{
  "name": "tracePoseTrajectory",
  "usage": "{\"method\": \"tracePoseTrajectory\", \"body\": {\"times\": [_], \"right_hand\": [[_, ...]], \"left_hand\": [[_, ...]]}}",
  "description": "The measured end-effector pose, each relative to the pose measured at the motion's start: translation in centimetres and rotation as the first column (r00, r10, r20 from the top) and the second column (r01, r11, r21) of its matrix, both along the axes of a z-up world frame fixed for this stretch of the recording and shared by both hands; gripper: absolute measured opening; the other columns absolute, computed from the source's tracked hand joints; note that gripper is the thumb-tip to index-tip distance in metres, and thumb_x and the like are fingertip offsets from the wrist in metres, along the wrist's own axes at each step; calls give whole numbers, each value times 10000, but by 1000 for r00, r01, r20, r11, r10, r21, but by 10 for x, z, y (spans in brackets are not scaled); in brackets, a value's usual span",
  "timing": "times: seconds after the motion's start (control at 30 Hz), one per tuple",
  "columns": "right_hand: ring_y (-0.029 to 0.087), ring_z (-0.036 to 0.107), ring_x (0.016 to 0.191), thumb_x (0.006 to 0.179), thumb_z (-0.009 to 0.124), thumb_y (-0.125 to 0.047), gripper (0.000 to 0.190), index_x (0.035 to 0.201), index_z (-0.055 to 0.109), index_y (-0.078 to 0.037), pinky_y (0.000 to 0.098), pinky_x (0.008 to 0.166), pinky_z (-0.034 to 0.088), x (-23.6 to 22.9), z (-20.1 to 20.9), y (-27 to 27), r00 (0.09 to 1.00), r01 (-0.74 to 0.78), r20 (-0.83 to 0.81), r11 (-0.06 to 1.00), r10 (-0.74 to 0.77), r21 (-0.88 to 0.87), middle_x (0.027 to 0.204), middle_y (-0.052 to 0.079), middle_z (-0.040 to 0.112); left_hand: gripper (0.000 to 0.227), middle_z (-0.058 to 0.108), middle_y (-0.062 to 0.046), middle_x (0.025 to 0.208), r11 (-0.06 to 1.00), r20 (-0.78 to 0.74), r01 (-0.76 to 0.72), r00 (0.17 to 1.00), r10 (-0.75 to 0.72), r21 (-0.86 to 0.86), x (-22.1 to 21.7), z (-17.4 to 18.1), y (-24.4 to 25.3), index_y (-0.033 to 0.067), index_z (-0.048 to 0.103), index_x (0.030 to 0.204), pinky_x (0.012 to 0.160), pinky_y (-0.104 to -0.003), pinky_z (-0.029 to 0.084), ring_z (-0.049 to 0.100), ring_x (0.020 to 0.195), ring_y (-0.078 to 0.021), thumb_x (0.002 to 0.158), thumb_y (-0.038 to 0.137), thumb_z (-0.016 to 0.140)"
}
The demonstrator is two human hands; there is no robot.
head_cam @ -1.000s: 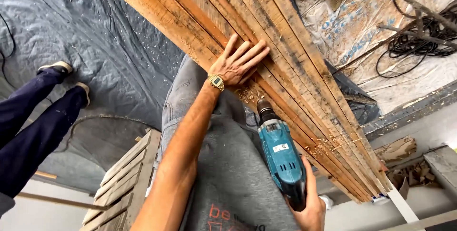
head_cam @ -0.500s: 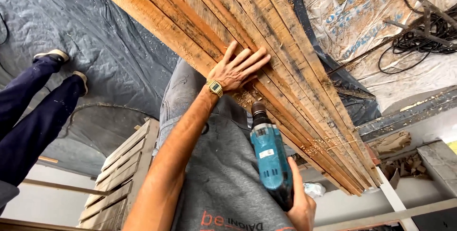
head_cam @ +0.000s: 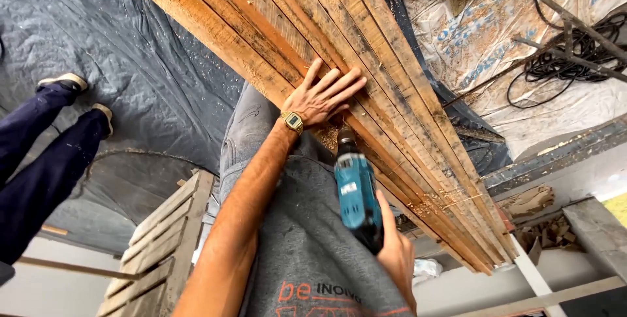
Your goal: Drilling holes into a stack of wooden planks using a power drill
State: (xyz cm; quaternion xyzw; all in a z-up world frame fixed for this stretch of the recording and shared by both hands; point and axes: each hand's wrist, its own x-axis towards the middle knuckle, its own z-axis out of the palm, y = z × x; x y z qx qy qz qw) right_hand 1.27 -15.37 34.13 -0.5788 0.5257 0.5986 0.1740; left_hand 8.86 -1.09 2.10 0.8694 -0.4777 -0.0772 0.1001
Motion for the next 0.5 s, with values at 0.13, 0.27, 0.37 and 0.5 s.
{"method": "tracePoseTrajectory", "body": {"times": [0.13,0.27,0.37,0.5], "right_hand": [[324,503,623,700,700,-526,983,1607,320,-506,350,664,430,-25,-13,-4,934,-190,309,982,178,9,634,199,519],[340,668,774,724,664,-537,992,1621,241,-571,343,741,452,-16,12,2,983,-97,158,994,88,49,750,200,595],[254,772,889,710,722,-487,1000,1615,297,-524,289,784,493,-31,19,-4,971,-37,236,999,31,22,907,159,740],[232,755,786,667,672,-626,1034,1598,222,-626,306,781,510,-51,42,-10,995,-62,75,998,61,13,772,122,745]], "left_hand": [[612,217,-5,1728,1000,130,14,991,-13,-1,15,-6,1,262,214,1708,1251,-600,198,314,1517,-238,1187,521,404],[537,414,1,1651,997,152,2,988,9,-73,14,16,2,237,392,1643,1213,-589,315,555,1341,-233,1109,298,396],[573,295,13,1709,1000,84,10,996,-9,-6,4,0,2,280,255,1691,1242,-613,222,470,1467,-232,1162,426,417],[597,347,-7,1692,1000,-7,4,1000,-4,-29,8,0,-1,244,288,1669,1211,-627,265,568,1358,-235,1150,485,457]]}}
